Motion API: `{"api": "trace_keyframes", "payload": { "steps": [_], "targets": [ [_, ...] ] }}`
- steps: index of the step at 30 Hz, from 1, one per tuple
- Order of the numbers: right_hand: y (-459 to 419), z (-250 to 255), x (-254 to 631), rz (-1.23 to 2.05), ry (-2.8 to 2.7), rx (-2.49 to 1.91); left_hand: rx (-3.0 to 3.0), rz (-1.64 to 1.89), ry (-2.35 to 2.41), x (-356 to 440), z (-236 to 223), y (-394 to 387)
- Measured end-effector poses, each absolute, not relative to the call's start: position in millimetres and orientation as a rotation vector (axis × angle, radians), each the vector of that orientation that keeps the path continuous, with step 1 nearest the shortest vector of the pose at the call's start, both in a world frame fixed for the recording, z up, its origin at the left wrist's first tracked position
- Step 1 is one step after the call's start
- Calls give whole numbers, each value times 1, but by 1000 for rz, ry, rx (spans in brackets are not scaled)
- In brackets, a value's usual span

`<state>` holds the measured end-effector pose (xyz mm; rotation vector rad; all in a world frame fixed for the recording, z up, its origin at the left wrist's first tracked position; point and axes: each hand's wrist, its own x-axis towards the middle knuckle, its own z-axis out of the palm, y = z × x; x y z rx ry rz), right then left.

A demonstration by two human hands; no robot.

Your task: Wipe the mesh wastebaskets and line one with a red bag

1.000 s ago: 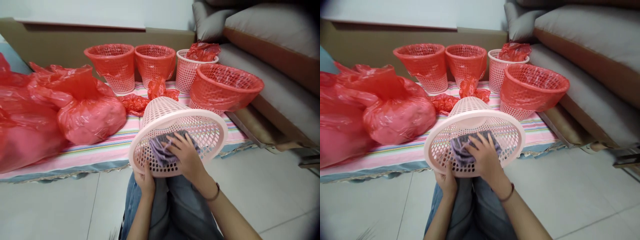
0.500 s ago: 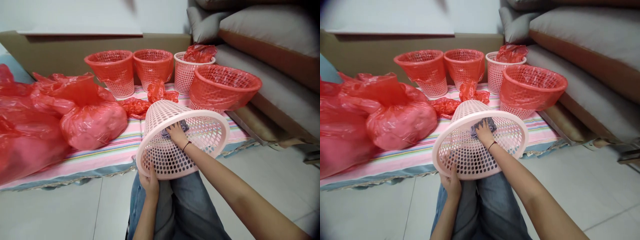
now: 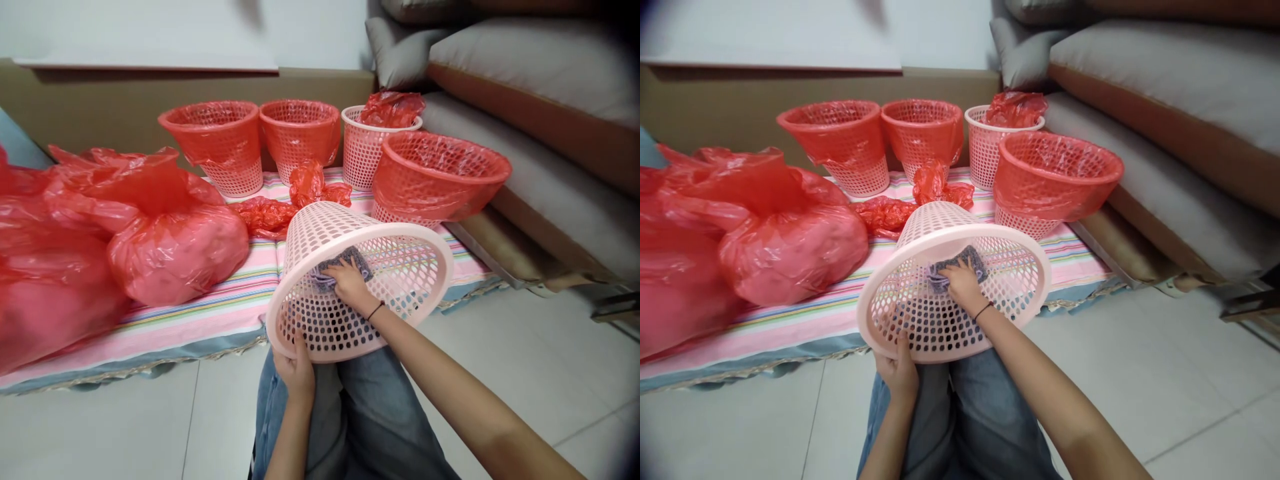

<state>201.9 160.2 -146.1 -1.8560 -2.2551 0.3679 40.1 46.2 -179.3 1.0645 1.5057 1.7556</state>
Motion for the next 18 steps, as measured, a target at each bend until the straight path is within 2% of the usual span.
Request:
{"api": "trace_keyframes", "payload": {
  "steps": [9,18],
  "targets": [
    [85,-128,196,605,-2194,-1693,958,1769,1565,41,-180,43],
    [32,-113,191,1096,-1960,-1495,892,1781,1479,40,-189,43]
  ]
}}
